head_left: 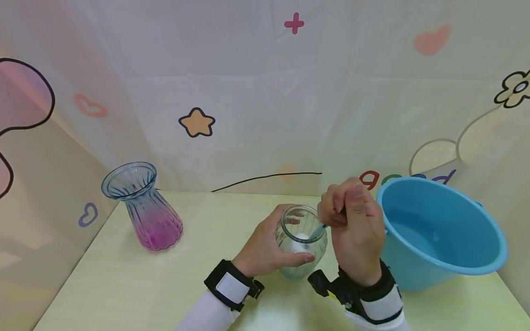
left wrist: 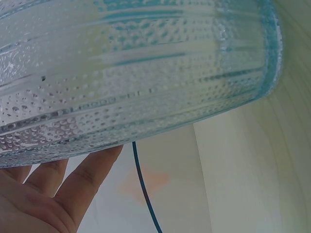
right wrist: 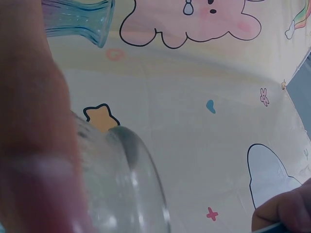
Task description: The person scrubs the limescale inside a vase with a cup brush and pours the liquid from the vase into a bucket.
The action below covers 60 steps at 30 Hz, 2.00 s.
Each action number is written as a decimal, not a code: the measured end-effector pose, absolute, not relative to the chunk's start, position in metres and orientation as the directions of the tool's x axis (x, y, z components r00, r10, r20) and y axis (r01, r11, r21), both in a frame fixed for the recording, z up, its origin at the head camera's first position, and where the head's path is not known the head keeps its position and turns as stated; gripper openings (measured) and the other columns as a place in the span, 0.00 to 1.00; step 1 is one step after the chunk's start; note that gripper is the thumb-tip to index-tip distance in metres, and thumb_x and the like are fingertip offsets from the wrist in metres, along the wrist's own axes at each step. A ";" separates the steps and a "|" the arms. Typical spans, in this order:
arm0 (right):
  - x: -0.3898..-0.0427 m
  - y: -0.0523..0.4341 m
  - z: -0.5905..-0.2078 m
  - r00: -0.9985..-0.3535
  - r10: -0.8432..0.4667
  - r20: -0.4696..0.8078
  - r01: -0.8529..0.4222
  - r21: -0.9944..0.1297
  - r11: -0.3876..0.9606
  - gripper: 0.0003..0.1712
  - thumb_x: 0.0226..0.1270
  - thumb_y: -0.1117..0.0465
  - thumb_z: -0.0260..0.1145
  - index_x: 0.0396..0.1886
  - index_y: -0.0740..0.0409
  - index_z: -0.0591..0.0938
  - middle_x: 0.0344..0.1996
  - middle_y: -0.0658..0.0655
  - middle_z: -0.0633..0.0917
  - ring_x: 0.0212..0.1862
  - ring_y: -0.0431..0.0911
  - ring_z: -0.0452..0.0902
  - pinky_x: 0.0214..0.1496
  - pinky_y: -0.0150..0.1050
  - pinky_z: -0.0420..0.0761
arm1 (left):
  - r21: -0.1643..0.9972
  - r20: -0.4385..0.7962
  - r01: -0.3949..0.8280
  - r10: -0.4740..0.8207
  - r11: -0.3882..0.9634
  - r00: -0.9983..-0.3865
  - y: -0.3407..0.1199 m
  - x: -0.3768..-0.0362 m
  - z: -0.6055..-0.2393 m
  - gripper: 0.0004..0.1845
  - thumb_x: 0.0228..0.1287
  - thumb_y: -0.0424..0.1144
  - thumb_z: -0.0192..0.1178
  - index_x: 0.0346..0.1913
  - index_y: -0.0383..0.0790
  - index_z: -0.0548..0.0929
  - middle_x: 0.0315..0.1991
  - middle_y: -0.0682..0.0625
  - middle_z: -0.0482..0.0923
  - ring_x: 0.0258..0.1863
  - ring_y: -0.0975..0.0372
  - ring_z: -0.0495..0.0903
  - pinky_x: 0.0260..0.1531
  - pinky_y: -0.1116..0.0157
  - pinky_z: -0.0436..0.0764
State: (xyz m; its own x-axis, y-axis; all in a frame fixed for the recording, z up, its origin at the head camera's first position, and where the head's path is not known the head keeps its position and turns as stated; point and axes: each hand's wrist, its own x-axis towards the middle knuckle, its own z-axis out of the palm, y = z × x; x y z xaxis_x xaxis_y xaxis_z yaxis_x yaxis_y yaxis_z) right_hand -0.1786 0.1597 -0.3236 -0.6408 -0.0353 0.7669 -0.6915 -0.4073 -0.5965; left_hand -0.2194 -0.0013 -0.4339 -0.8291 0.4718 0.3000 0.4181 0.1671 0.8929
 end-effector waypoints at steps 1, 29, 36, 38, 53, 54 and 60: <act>-0.179 0.159 -0.324 -0.633 -0.032 0.773 -0.704 -0.593 -0.392 0.20 0.87 0.59 0.43 0.29 0.62 0.66 0.19 0.53 0.61 0.20 0.44 0.55 0.19 0.39 0.57 | 0.893 0.301 0.419 0.471 0.167 -0.829 -0.001 -0.219 -0.434 0.47 0.48 0.49 0.82 0.70 0.68 0.66 0.62 0.60 0.78 0.59 0.63 0.79 0.58 0.59 0.81; -0.191 0.150 -0.338 -0.689 -0.015 0.724 -0.721 -0.688 -0.085 0.24 0.87 0.57 0.45 0.28 0.67 0.65 0.19 0.53 0.63 0.19 0.44 0.58 0.18 0.37 0.57 | 0.900 0.305 0.417 0.499 0.128 -0.811 -0.002 -0.220 -0.433 0.47 0.50 0.47 0.81 0.71 0.62 0.66 0.62 0.53 0.78 0.55 0.61 0.80 0.56 0.61 0.83; -0.194 0.150 -0.340 -0.702 -0.031 0.711 -0.707 -0.702 -0.083 0.22 0.87 0.60 0.45 0.28 0.67 0.64 0.19 0.53 0.63 0.20 0.46 0.57 0.18 0.36 0.58 | 0.900 0.314 0.420 0.500 0.114 -0.807 -0.002 -0.219 -0.432 0.47 0.50 0.47 0.81 0.72 0.58 0.66 0.61 0.50 0.79 0.55 0.59 0.80 0.54 0.58 0.85; -0.194 0.150 -0.340 -0.693 -0.028 0.721 -0.716 -0.692 -0.089 0.21 0.86 0.61 0.45 0.28 0.68 0.64 0.20 0.53 0.63 0.20 0.46 0.57 0.19 0.37 0.58 | 0.902 0.310 0.416 0.497 0.115 -0.810 -0.002 -0.219 -0.432 0.47 0.50 0.47 0.81 0.72 0.59 0.66 0.61 0.51 0.79 0.55 0.59 0.80 0.55 0.56 0.85; -0.190 0.150 -0.337 -0.632 0.086 0.771 -0.766 -0.604 -0.220 0.24 0.84 0.57 0.50 0.27 0.68 0.62 0.18 0.53 0.62 0.21 0.46 0.58 0.21 0.37 0.59 | 0.895 0.310 0.423 0.482 0.144 -0.819 -0.002 -0.220 -0.432 0.46 0.49 0.49 0.82 0.70 0.65 0.66 0.62 0.54 0.79 0.56 0.63 0.80 0.56 0.61 0.82; -0.189 0.150 -0.336 -0.629 0.094 0.772 -0.768 -0.597 -0.233 0.24 0.84 0.56 0.51 0.27 0.68 0.62 0.18 0.53 0.62 0.21 0.46 0.58 0.21 0.37 0.58 | 0.894 0.309 0.423 0.481 0.147 -0.820 -0.002 -0.220 -0.432 0.46 0.49 0.49 0.82 0.70 0.66 0.66 0.62 0.55 0.79 0.56 0.64 0.79 0.57 0.61 0.82; -0.186 0.151 -0.334 -0.571 0.124 0.812 -0.794 -0.507 -0.335 0.22 0.83 0.57 0.52 0.27 0.64 0.65 0.18 0.53 0.62 0.20 0.46 0.58 0.20 0.36 0.57 | 0.893 0.303 0.421 0.480 0.158 -0.823 -0.002 -0.219 -0.432 0.46 0.49 0.50 0.81 0.70 0.67 0.66 0.62 0.61 0.77 0.57 0.64 0.79 0.57 0.60 0.82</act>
